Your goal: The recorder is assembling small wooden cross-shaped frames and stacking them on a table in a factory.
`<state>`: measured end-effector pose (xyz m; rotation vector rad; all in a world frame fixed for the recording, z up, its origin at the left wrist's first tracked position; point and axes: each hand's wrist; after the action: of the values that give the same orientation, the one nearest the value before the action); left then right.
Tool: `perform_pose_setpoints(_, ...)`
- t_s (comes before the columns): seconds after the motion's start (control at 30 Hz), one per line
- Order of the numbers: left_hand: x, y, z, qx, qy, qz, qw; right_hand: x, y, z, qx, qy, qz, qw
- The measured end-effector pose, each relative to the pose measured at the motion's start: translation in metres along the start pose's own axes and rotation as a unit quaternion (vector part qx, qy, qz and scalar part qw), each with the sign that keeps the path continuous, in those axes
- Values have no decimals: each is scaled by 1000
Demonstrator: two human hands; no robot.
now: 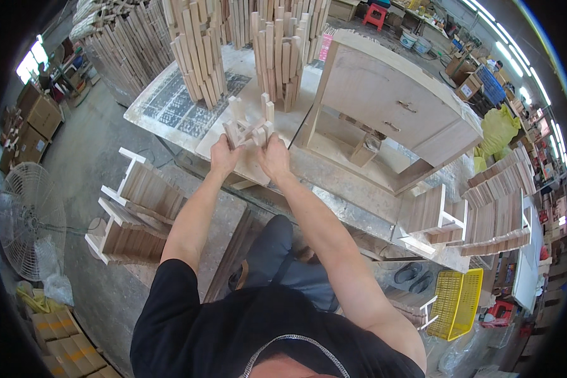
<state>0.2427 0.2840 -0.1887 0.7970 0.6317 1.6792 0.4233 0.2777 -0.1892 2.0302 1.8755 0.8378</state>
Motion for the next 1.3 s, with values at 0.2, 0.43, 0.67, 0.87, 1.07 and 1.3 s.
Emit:
perform_pose_setpoints(0.2,-3,-14,-23,-26,-17,5,1000,-27,23,-7,27,-13,-43,999)
perform_pose_setpoints(0.43,40,-53,-83,167,-106,77,977,-168,208,12,15,112,-41,993)
perform_pose_setpoints(0.67,62,-34,-114,-206,-152,-24,966,-228,492,49,-385,14,162,908)
perform_pose_setpoints(0.87,-24,-1,-34,64,-11,5,998,-249,570,147,-369,-146,-10,918)
perform_pose_setpoints(1.07,-130,124,-1,129,-92,113,981,-224,612,140,-315,-127,-105,935)
perform_pose_setpoints(1.3,-100,277,-101,477,65,135,866,-226,595,96,-239,-135,46,961)
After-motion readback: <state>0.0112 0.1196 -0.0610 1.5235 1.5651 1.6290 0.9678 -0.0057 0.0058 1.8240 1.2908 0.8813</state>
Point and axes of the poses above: each hand's wrist, its own x-axis towards the middle knuckle, its own y-axis out of the back of the hand, z = x × y, and after that the axes turned 9 degrees about x, right-handed
